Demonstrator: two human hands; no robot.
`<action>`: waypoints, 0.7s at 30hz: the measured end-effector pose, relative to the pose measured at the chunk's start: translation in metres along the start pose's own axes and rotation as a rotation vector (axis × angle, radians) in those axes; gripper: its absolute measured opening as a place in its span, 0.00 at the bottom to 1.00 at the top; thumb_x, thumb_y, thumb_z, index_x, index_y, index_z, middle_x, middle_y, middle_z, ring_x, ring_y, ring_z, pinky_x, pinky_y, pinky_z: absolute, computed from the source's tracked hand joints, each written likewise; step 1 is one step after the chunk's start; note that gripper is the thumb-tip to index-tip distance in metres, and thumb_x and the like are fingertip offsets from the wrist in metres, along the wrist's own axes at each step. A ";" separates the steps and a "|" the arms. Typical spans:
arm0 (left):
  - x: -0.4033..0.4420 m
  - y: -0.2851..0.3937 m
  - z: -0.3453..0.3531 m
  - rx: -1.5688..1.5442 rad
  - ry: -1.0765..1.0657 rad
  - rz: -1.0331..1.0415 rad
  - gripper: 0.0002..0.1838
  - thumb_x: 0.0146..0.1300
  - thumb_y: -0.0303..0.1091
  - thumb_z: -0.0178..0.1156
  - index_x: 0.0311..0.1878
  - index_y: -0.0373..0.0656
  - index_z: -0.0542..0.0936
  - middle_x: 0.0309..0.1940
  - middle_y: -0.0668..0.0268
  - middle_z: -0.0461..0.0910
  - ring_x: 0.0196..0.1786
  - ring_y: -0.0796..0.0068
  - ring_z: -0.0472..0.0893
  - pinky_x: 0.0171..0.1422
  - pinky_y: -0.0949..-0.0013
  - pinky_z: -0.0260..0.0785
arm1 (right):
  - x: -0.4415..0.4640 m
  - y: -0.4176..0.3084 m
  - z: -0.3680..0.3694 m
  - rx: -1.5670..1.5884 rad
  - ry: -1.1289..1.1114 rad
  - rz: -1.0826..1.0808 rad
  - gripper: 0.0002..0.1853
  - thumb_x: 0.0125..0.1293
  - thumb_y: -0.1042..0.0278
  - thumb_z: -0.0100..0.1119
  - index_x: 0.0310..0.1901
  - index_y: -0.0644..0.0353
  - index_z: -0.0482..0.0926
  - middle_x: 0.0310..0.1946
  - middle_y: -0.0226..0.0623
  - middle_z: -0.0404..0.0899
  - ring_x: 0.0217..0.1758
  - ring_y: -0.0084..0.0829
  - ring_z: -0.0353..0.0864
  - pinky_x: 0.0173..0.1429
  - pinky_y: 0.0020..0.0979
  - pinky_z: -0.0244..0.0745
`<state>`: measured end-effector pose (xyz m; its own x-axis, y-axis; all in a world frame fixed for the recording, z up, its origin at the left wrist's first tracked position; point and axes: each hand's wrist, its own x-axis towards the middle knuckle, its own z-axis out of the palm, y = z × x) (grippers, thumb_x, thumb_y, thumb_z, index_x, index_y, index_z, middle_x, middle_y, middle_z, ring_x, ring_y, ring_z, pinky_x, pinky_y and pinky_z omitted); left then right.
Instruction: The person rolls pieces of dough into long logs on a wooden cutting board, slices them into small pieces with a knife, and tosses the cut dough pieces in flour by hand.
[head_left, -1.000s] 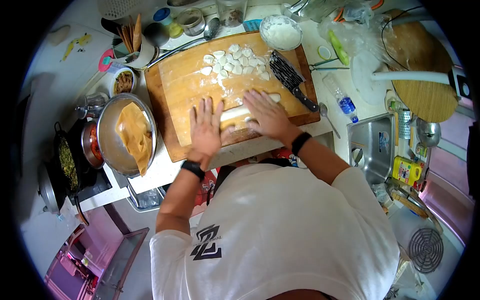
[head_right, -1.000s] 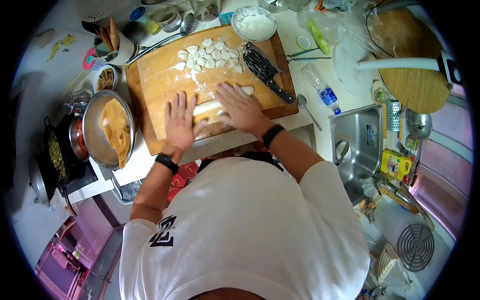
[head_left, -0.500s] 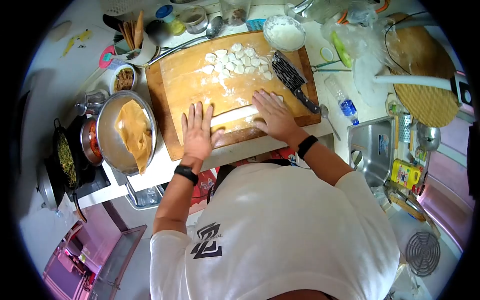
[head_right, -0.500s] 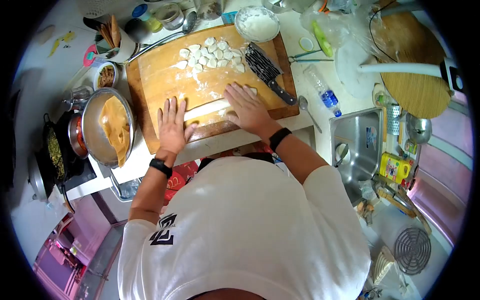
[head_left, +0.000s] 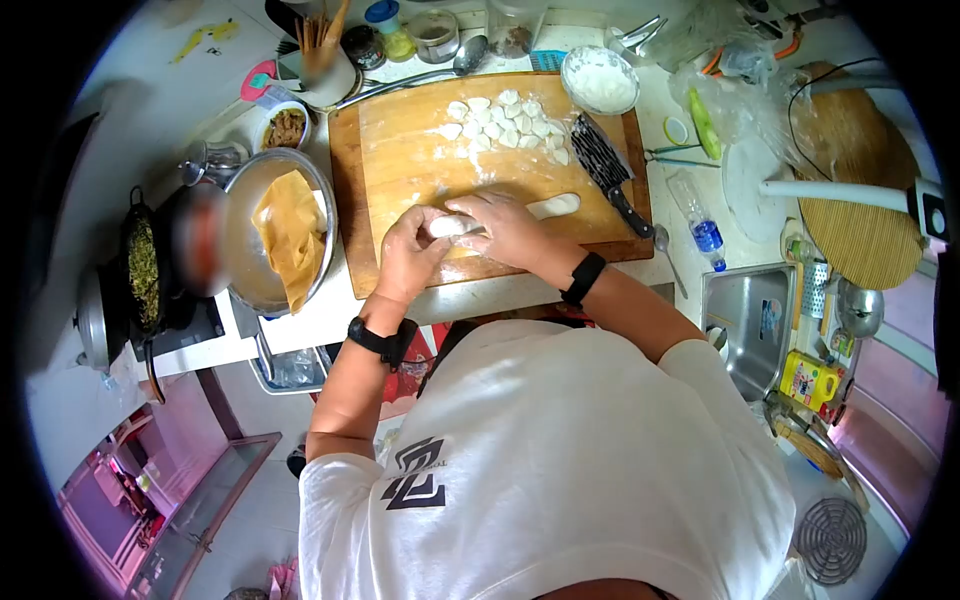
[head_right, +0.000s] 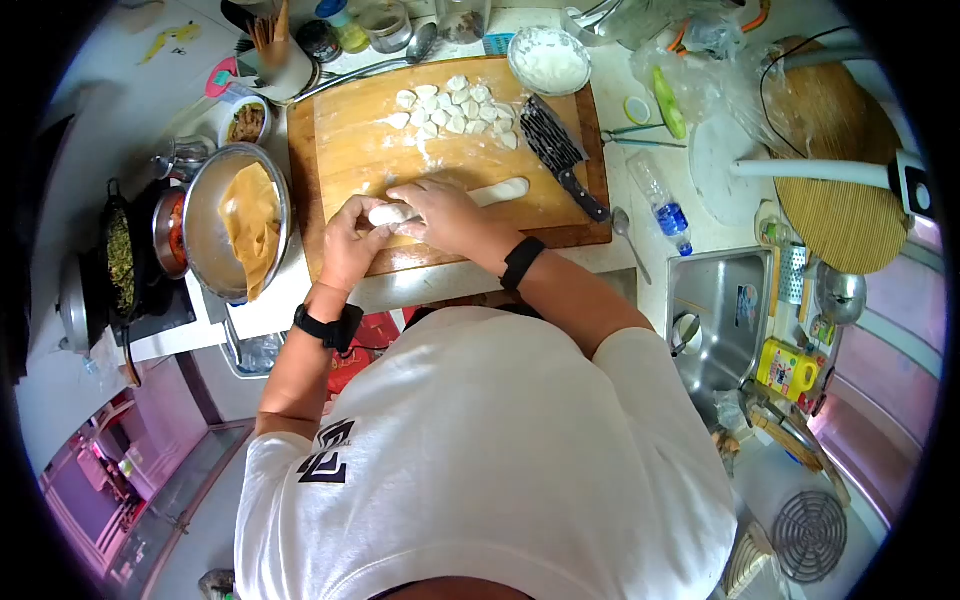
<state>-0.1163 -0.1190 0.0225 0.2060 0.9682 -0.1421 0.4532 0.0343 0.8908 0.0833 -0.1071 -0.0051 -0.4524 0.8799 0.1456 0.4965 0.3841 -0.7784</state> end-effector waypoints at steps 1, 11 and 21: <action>0.001 0.005 0.001 0.005 0.006 0.011 0.15 0.56 0.24 0.71 0.46 0.37 0.80 0.34 0.64 0.83 0.36 0.77 0.81 0.44 0.72 0.76 | 0.001 -0.001 -0.003 -0.004 0.007 -0.010 0.25 0.57 0.67 0.70 0.57 0.58 0.77 0.51 0.47 0.80 0.54 0.51 0.78 0.61 0.45 0.73; 0.030 0.082 0.035 -0.804 0.118 0.153 0.13 0.68 0.24 0.60 0.55 0.40 0.77 0.50 0.66 0.79 0.54 0.76 0.77 0.60 0.70 0.72 | 0.002 -0.061 -0.053 0.523 0.394 0.093 0.22 0.75 0.62 0.53 0.66 0.62 0.72 0.62 0.45 0.76 0.66 0.36 0.75 0.71 0.36 0.66; 0.033 0.167 0.070 -0.637 -0.030 0.364 0.35 0.79 0.47 0.43 0.79 0.35 0.50 0.78 0.52 0.56 0.80 0.64 0.53 0.82 0.67 0.44 | 0.015 -0.070 -0.100 0.581 0.502 0.067 0.32 0.81 0.50 0.35 0.75 0.67 0.58 0.75 0.49 0.60 0.79 0.40 0.58 0.80 0.38 0.51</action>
<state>0.0265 -0.0991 0.1364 0.2748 0.9389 0.2070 -0.2389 -0.1419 0.9606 0.1155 -0.0929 0.1129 0.0244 0.9709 0.2384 -0.0208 0.2389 -0.9708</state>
